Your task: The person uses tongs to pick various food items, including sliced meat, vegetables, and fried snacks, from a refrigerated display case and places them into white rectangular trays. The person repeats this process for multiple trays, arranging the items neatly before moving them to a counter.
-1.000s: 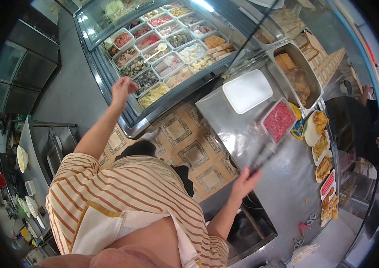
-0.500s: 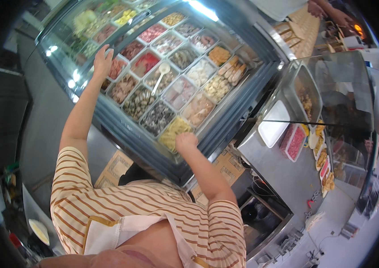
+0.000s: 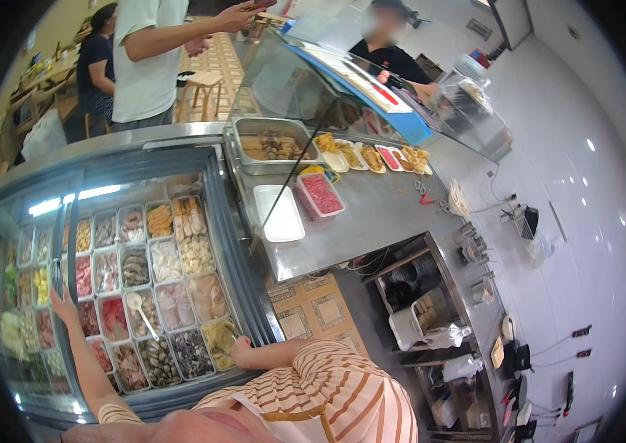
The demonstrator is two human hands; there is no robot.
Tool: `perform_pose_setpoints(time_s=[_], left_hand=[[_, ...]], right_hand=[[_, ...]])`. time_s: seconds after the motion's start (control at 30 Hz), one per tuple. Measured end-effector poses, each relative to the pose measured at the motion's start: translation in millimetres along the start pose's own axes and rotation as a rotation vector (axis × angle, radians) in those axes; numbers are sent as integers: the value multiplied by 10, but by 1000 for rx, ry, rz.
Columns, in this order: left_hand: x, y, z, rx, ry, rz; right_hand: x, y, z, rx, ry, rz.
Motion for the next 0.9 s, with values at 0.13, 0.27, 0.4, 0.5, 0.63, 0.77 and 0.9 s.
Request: perform_pose_setpoints(time_s=[0.13,0.27,0.4,0.5,0.63,0.77,0.9], left_hand=[[43,-254,-139,237,262,-199],[192,-392,-79,231,223,-125],[216,-84,464,227,303,-189],[238,135,922,156,323,-274],[245,541,1680,77,439,-364],[214,1010,2448,44,719,-496],[103,1256,2957,59,893,-530]], right_hand=[[162,93,-49,5,-30,38],[529,191,89,64,-351,326],[855,811,451,30,-580,706],[951,1479,871,-118,-782,926],[415,2041,1359,-326,-937,1361],[-220,2336,1642,-658,-1069,1349],[-903,2359,1740,-791,-1010,1291]])
Point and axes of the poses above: each hand's wrist, its own y-axis away from the middle knuckle, its own x-axis out of the back of the hand, z = x × y, the point moved 5 cm from there along -y, towards the middle knuckle, and after that the axes turned 9 degrees about -y, right-handed, at the moved point
